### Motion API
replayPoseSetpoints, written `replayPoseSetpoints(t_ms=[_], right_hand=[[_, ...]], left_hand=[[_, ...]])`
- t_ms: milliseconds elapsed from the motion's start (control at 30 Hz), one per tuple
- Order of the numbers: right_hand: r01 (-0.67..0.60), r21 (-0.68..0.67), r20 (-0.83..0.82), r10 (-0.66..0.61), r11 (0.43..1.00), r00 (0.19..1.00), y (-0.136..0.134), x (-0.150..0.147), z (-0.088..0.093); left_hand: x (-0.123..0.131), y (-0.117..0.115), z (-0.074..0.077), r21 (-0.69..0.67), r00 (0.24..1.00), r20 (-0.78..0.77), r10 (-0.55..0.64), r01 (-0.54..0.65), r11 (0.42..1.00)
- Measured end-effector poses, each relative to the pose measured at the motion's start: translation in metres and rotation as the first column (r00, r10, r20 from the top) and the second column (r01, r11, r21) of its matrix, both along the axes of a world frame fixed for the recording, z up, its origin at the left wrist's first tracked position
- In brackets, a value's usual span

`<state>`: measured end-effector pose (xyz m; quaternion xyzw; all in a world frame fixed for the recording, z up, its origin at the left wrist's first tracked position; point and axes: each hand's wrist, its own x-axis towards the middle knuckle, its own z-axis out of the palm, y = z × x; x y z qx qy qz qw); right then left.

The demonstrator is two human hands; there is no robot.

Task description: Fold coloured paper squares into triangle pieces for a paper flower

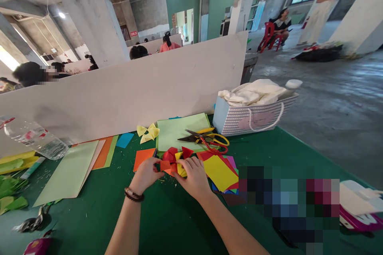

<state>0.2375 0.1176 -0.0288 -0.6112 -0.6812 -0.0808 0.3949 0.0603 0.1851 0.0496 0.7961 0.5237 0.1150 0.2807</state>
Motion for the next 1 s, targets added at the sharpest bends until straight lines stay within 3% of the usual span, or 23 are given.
replayPoseSetpoints(t_ms=[167,233,333,400,500,667,1000], right_hand=[[-0.075,0.003,0.116,0.074,0.997,0.990,0.001,-0.009,-0.001],[-0.088,-0.016,0.152,0.089,0.996,0.984,0.003,-0.012,-0.003],[-0.078,-0.050,0.182,0.086,0.996,0.980,0.005,-0.014,-0.004],[-0.075,-0.066,0.194,0.086,0.995,0.977,0.006,-0.014,-0.006],[-0.065,-0.079,0.208,0.081,0.995,0.975,0.007,-0.016,-0.007],[-0.047,-0.110,0.242,0.073,0.993,0.967,0.007,-0.019,-0.008],[-0.046,-0.131,0.274,0.080,0.990,0.958,0.007,-0.020,-0.008]], left_hand=[[-0.029,0.003,0.024,-0.128,0.973,0.225,0.046,-0.017,0.992],[-0.032,0.000,0.032,-0.200,0.921,0.386,0.056,0.025,0.979],[-0.030,-0.009,0.041,-0.366,0.672,0.724,0.154,0.186,0.912],[-0.028,-0.014,0.044,-0.400,0.512,0.836,0.200,0.317,0.860],[-0.025,-0.017,0.044,-0.386,0.396,0.895,0.204,0.460,0.800],[-0.024,-0.020,0.046,-0.387,0.378,0.903,0.203,0.512,0.767],[-0.019,-0.019,0.047,-0.481,0.379,0.863,0.335,0.407,0.777]])
